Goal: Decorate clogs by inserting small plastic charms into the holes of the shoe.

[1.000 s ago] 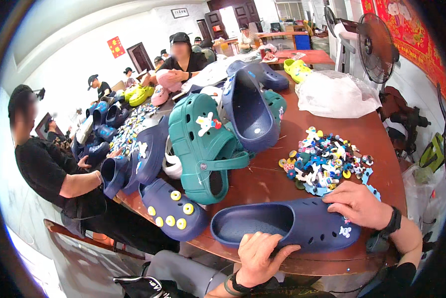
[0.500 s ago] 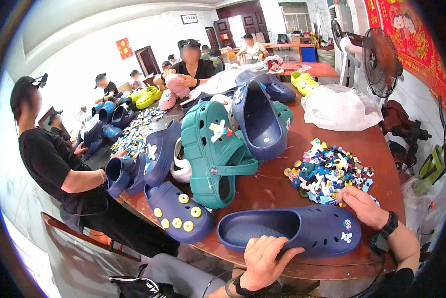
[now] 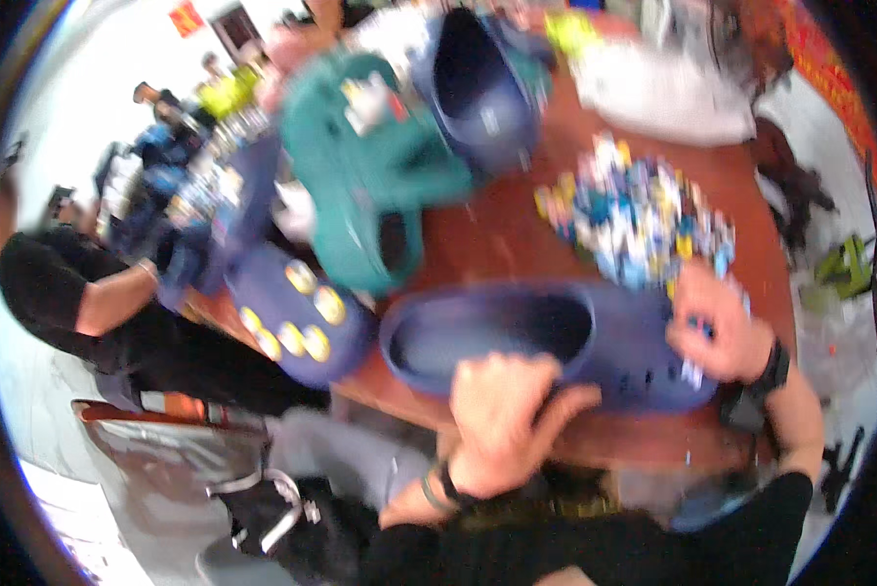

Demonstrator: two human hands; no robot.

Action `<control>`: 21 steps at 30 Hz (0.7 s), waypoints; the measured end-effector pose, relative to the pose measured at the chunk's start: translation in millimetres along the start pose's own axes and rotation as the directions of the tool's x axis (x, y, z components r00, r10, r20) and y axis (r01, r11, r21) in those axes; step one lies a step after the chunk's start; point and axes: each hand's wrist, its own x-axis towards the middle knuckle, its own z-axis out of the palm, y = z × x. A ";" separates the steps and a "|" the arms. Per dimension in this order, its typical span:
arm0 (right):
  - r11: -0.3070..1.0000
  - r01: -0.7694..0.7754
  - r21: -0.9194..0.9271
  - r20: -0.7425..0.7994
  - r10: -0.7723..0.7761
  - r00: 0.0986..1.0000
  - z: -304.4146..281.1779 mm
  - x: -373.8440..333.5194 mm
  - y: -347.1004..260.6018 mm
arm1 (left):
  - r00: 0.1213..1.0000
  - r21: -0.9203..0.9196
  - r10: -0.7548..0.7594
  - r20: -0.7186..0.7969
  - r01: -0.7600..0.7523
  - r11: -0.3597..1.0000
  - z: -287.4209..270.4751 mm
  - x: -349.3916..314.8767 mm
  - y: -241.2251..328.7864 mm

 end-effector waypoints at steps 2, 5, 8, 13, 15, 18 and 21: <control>0.999 -0.029 -0.018 -0.060 0.028 0.998 -3.4 10.6 -9.4 | 0.993 0.012 0.077 -0.089 -0.077 0.997 -8.4 16.2 1.7; 0.998 0.029 -0.049 -0.042 -0.031 0.999 -11.5 14.7 -21.3 | 0.999 0.050 -0.041 0.022 0.040 0.998 -21.5 8.4 11.2; 0.993 -0.112 -0.024 0.002 0.112 0.994 -19.4 -11.7 -43.0 | 0.995 -0.082 0.032 -0.099 -0.040 0.996 -12.4 5.8 21.3; 0.998 0.064 0.020 0.121 -0.066 0.990 23.4 1.6 -12.0 | 0.999 0.012 -0.003 -0.044 0.003 1.000 -7.5 -24.5 -1.6; 0.995 0.090 0.043 -0.002 -0.090 0.996 26.3 -4.8 -16.0 | 0.998 -0.011 -0.056 0.017 0.056 0.998 -11.6 -33.2 4.8; 0.992 0.127 -0.027 -0.008 -0.127 0.992 -0.9 5.2 -30.2 | 0.999 -0.044 -0.016 -0.036 0.014 0.999 -18.3 -13.1 15.8; 0.995 0.100 0.011 -0.019 -0.099 0.995 -5.9 14.1 -14.5 | 0.995 -0.059 0.034 -0.096 -0.040 0.997 -4.3 9.6 6.2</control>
